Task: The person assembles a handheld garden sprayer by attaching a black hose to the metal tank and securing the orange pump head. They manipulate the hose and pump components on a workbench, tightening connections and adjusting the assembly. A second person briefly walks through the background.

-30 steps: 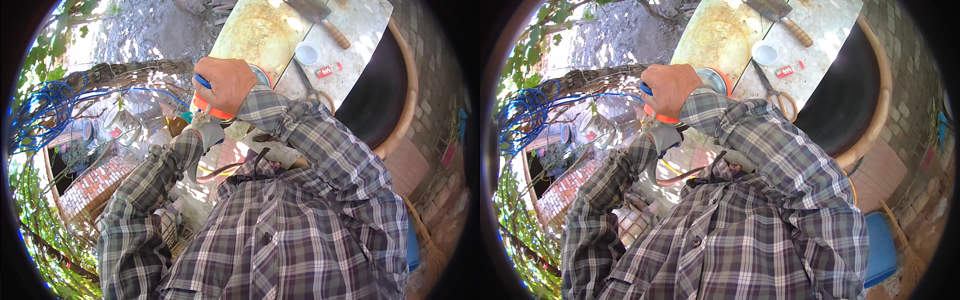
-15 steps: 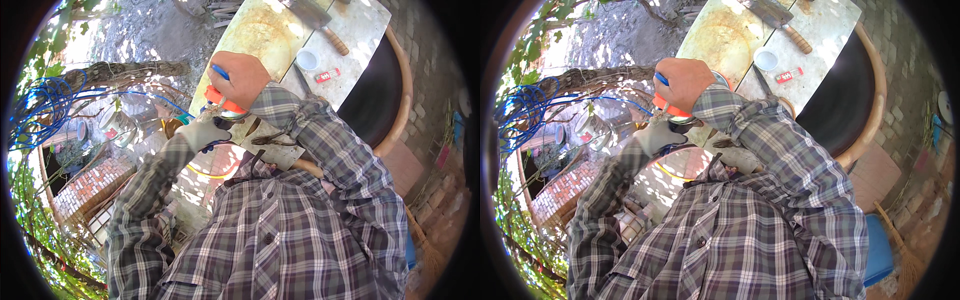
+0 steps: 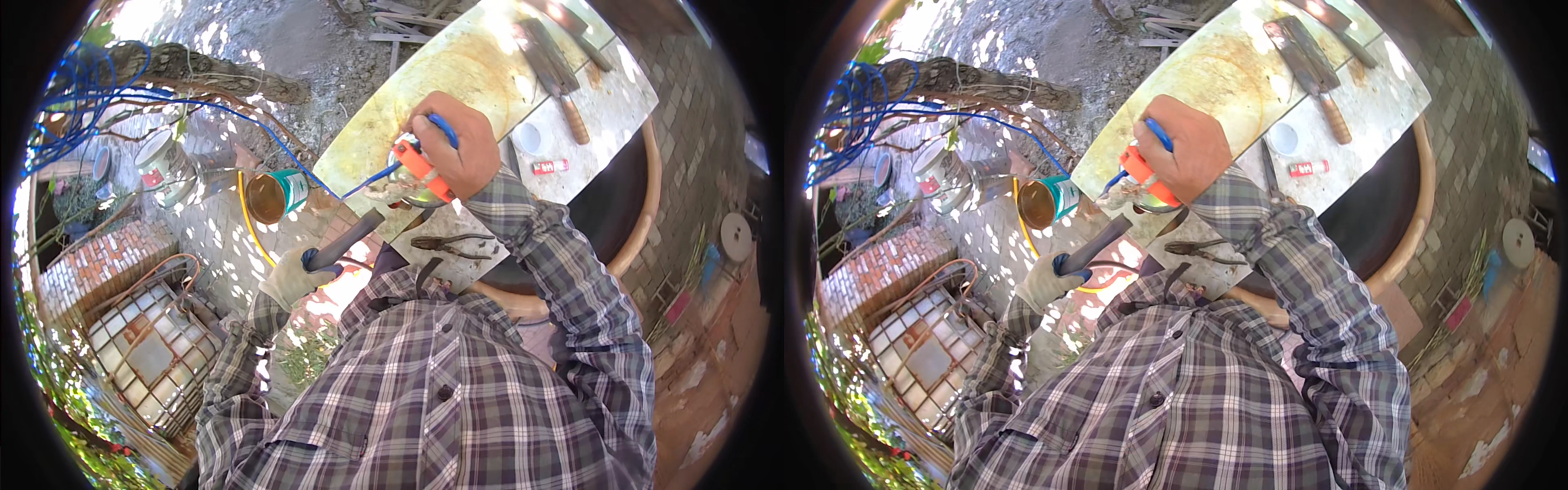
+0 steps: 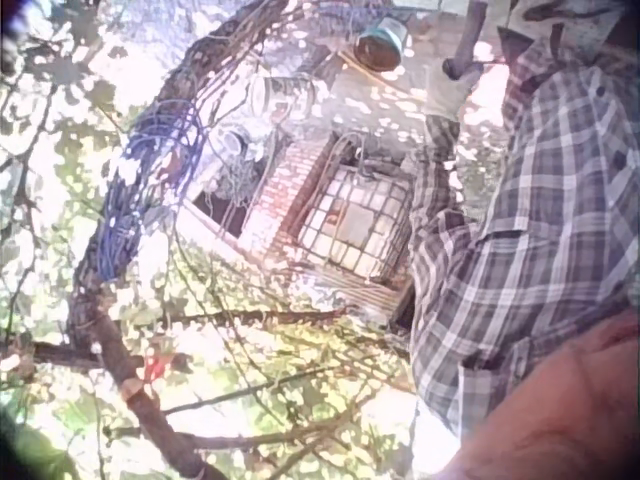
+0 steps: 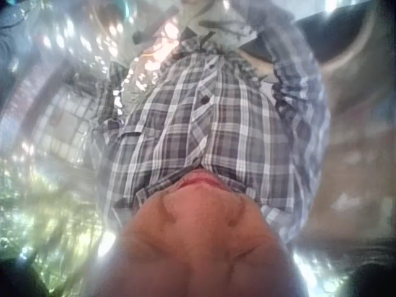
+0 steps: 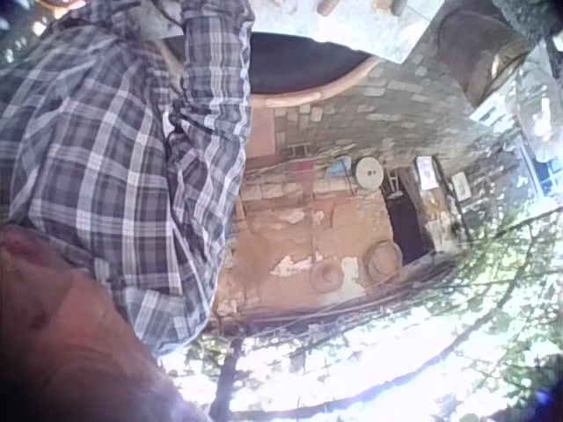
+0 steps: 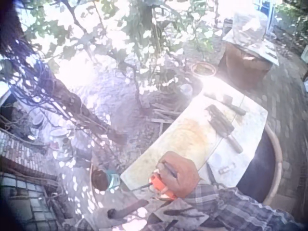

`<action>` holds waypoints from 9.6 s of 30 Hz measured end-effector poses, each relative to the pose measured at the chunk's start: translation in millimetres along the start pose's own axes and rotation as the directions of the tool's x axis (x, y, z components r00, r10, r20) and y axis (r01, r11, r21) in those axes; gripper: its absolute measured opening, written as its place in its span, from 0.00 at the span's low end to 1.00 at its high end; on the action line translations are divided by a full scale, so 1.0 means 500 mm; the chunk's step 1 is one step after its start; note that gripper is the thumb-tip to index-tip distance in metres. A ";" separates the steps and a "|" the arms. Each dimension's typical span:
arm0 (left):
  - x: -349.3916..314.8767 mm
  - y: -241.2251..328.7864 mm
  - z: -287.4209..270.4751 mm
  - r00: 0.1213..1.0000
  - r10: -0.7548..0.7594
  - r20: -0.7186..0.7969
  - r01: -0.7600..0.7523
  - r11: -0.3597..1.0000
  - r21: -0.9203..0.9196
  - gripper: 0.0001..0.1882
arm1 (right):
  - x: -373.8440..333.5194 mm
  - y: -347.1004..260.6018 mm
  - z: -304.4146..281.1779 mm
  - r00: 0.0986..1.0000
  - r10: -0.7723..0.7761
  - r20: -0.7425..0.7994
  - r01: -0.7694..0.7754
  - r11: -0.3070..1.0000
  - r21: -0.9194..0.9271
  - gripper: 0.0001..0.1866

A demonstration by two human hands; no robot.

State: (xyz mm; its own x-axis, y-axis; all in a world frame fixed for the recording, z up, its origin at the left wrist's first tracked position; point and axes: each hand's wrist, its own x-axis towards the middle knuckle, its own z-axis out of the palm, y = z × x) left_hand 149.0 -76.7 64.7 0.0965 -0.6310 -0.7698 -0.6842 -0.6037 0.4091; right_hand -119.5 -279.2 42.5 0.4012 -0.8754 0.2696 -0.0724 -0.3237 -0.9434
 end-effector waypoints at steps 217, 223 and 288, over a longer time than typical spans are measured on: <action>0.282 0.085 0.191 0.735 0.670 -0.105 -0.597 0.565 -0.569 0.22 | -0.064 -0.249 0.114 0.536 0.841 -0.074 -0.522 0.262 -0.812 0.18; 0.279 0.091 0.171 0.715 0.690 -0.117 -0.594 0.510 -0.622 0.23 | -0.091 -0.246 0.101 0.641 0.768 0.004 -0.324 0.275 -0.905 0.19; 0.275 0.145 0.191 0.513 0.852 -0.106 -0.729 0.367 -0.577 0.23 | -0.113 -0.254 0.058 -0.229 0.954 0.194 -0.920 -0.277 0.277 0.12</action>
State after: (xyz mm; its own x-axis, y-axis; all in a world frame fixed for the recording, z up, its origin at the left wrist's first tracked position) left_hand 43.4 -160.9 -58.3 -0.4568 -0.8896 0.0056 0.0957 -0.0428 0.9945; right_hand -106.6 -178.4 141.5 0.0157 -0.0385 -0.9991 -0.0965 0.9945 -0.0399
